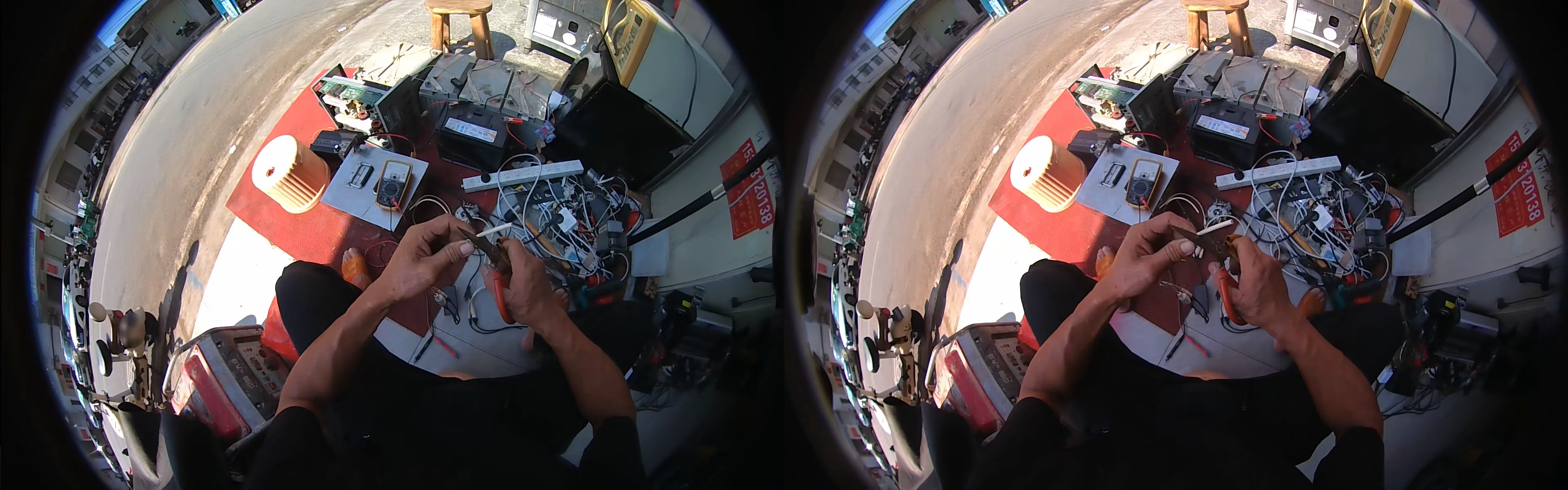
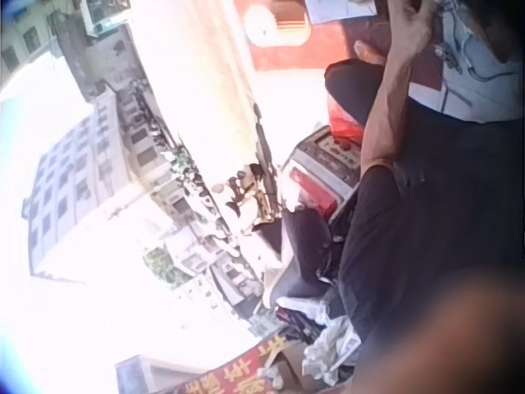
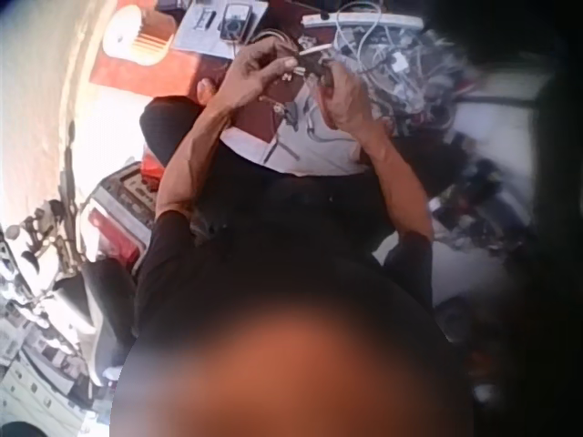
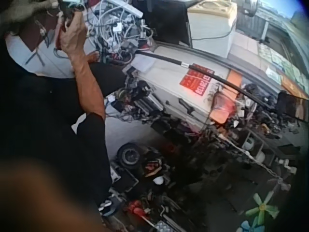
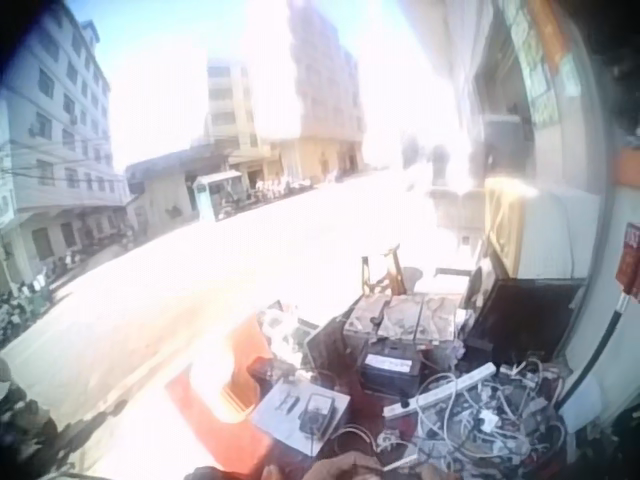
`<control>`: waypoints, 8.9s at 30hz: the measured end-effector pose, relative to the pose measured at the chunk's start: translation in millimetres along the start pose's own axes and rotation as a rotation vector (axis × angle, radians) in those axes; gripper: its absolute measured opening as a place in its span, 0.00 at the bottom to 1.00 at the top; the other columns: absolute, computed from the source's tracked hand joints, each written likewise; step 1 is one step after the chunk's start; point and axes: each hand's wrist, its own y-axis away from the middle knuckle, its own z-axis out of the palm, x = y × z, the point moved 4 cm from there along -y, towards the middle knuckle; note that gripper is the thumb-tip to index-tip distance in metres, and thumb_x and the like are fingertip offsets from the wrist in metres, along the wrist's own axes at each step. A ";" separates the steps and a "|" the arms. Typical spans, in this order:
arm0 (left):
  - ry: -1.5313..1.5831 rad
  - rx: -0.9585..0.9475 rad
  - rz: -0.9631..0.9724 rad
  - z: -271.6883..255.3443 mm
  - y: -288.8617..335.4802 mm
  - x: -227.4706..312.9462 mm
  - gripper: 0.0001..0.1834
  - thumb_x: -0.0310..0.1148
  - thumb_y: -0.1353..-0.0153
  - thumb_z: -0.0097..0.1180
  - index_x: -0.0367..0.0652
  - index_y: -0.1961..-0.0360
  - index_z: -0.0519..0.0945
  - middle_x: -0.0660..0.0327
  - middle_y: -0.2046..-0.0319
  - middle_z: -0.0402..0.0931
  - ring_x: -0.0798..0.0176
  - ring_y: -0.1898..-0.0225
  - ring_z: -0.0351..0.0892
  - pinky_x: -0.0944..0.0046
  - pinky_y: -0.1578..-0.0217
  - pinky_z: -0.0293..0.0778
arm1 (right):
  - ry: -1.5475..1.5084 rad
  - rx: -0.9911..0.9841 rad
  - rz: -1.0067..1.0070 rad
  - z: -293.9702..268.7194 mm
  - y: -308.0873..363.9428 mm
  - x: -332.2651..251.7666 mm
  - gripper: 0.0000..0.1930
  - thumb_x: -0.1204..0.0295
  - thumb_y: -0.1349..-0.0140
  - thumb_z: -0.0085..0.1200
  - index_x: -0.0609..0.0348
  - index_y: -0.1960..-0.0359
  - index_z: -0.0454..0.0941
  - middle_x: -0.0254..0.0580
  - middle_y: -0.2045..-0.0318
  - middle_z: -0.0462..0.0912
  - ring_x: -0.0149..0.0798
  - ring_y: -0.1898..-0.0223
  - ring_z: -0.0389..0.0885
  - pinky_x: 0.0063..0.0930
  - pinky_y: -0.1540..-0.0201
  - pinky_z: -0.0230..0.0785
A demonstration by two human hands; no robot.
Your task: The person sits on the floor and uses a multimeter to test a battery and a metal device with two slots. They then retrieve a white cable from a red plastic bag, untangle it, and use pliers to strip the insulation from the cable ends.
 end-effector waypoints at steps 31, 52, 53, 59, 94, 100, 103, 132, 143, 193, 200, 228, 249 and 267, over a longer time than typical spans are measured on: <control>0.733 -0.607 -0.394 29.4 28.5 2.3 0.12 0.35 0.24 0.62 0.35 0.61 0.82 0.65 0.82 0.74 0.78 0.88 0.61 0.75 0.88 0.49 | 0.192 0.229 -0.557 6.0 10.1 4.8 0.18 0.73 0.37 0.67 0.65 0.57 0.68 0.56 0.69 0.75 0.61 0.69 0.80 0.50 0.68 0.72; -0.444 -0.048 0.277 1.5 15.1 22.4 0.05 0.26 0.28 0.63 0.33 0.57 0.84 0.59 0.71 0.81 0.67 0.73 0.79 0.64 0.73 0.73 | 0.103 0.107 -0.168 12.6 12.3 1.1 0.16 0.72 0.36 0.67 0.68 0.57 0.71 0.57 0.70 0.79 0.59 0.71 0.84 0.46 0.69 0.75; -0.246 -0.105 0.149 1.0 16.5 16.7 0.06 0.27 0.27 0.62 0.34 0.58 0.84 0.60 0.73 0.81 0.69 0.76 0.76 0.66 0.75 0.70 | 0.132 0.117 -0.219 10.8 12.0 1.7 0.17 0.73 0.37 0.67 0.67 0.57 0.71 0.57 0.70 0.79 0.60 0.70 0.84 0.46 0.69 0.75; 0.904 -0.445 -0.345 24.5 24.7 -8.1 0.10 0.33 0.22 0.59 0.37 0.60 0.83 0.68 0.78 0.74 0.78 0.84 0.60 0.74 0.82 0.55 | 0.251 0.169 -0.378 1.9 7.6 3.2 0.20 0.73 0.42 0.70 0.66 0.58 0.70 0.55 0.70 0.77 0.62 0.71 0.83 0.48 0.70 0.75; -0.064 0.161 -0.052 -10.1 -16.3 -9.7 0.14 0.38 0.20 0.56 0.38 0.58 0.84 0.69 0.73 0.79 0.77 0.71 0.74 0.71 0.68 0.70 | -0.503 -0.156 0.371 3.3 -4.7 -0.4 0.14 0.68 0.34 0.67 0.63 0.58 0.77 0.36 0.70 0.79 0.30 0.71 0.77 0.28 0.67 0.73; -0.395 0.196 0.020 -10.3 -3.8 -5.2 0.09 0.29 0.27 0.63 0.32 0.58 0.86 0.63 0.71 0.83 0.74 0.68 0.79 0.66 0.67 0.76 | -0.094 -0.108 0.306 7.8 4.3 11.9 0.18 0.66 0.35 0.70 0.66 0.54 0.78 0.36 0.71 0.79 0.28 0.72 0.75 0.28 0.66 0.71; -0.486 0.206 0.100 -9.3 -3.2 -1.6 0.08 0.28 0.29 0.65 0.31 0.57 0.86 0.56 0.71 0.85 0.71 0.68 0.82 0.63 0.66 0.78 | -0.180 -0.090 0.335 11.0 9.2 14.2 0.17 0.66 0.34 0.69 0.65 0.55 0.78 0.34 0.73 0.78 0.27 0.75 0.74 0.25 0.71 0.68; -0.974 0.365 0.422 21.1 -20.8 4.4 0.11 0.31 0.38 0.71 0.38 0.71 0.82 0.55 0.76 0.77 0.50 0.74 0.82 0.52 0.74 0.75 | -1.151 0.085 0.657 44.7 8.3 11.9 0.08 0.68 0.30 0.61 0.57 0.62 0.76 0.33 0.71 0.74 0.31 0.68 0.75 0.35 0.59 0.77; -0.458 0.306 0.102 -2.8 -10.8 -14.3 0.11 0.29 0.30 0.66 0.33 0.51 0.88 0.50 0.68 0.86 0.61 0.71 0.85 0.61 0.67 0.78 | -0.663 -0.100 0.433 10.4 -4.5 29.4 0.21 0.63 0.30 0.66 0.70 0.48 0.77 0.38 0.65 0.81 0.28 0.66 0.80 0.23 0.60 0.75; 0.004 0.223 -0.195 -4.9 7.3 -12.9 0.12 0.30 0.21 0.56 0.33 0.48 0.85 0.67 0.72 0.80 0.75 0.72 0.76 0.70 0.70 0.73 | -0.877 0.614 0.365 -104.0 -32.1 64.8 0.12 0.74 0.35 0.55 0.63 0.51 0.75 0.37 0.63 0.77 0.34 0.63 0.79 0.33 0.49 0.75; 0.140 0.299 -0.069 -6.1 -16.2 -21.0 0.11 0.32 0.24 0.62 0.36 0.48 0.84 0.63 0.64 0.87 0.76 0.69 0.81 0.73 0.70 0.75 | -0.293 -0.078 0.280 15.6 7.4 17.4 0.21 0.68 0.31 0.63 0.69 0.44 0.74 0.44 0.61 0.81 0.34 0.60 0.80 0.29 0.55 0.74; 0.210 0.079 -0.136 -0.4 -11.7 -16.5 0.10 0.34 0.20 0.54 0.42 0.57 0.85 0.73 0.78 0.70 0.79 0.79 0.62 0.73 0.77 0.58 | -0.344 0.014 0.196 12.8 5.9 9.9 0.17 0.74 0.34 0.67 0.69 0.48 0.78 0.38 0.68 0.82 0.29 0.68 0.80 0.27 0.64 0.74; 0.285 0.259 -0.084 -8.4 -12.6 -29.7 0.11 0.31 0.22 0.57 0.35 0.48 0.84 0.65 0.68 0.82 0.77 0.75 0.73 0.74 0.73 0.69 | -0.550 0.422 0.303 -86.3 -20.1 59.6 0.20 0.72 0.32 0.61 0.72 0.44 0.75 0.39 0.60 0.78 0.31 0.63 0.79 0.26 0.55 0.76; -1.056 0.323 0.431 -0.5 -13.5 -7.7 0.04 0.26 0.36 0.65 0.37 0.62 0.83 0.53 0.70 0.78 0.48 0.68 0.83 0.51 0.69 0.78 | 0.051 -0.052 0.276 15.6 -2.4 18.1 0.18 0.64 0.34 0.66 0.67 0.54 0.76 0.55 0.66 0.85 0.54 0.63 0.87 0.45 0.57 0.77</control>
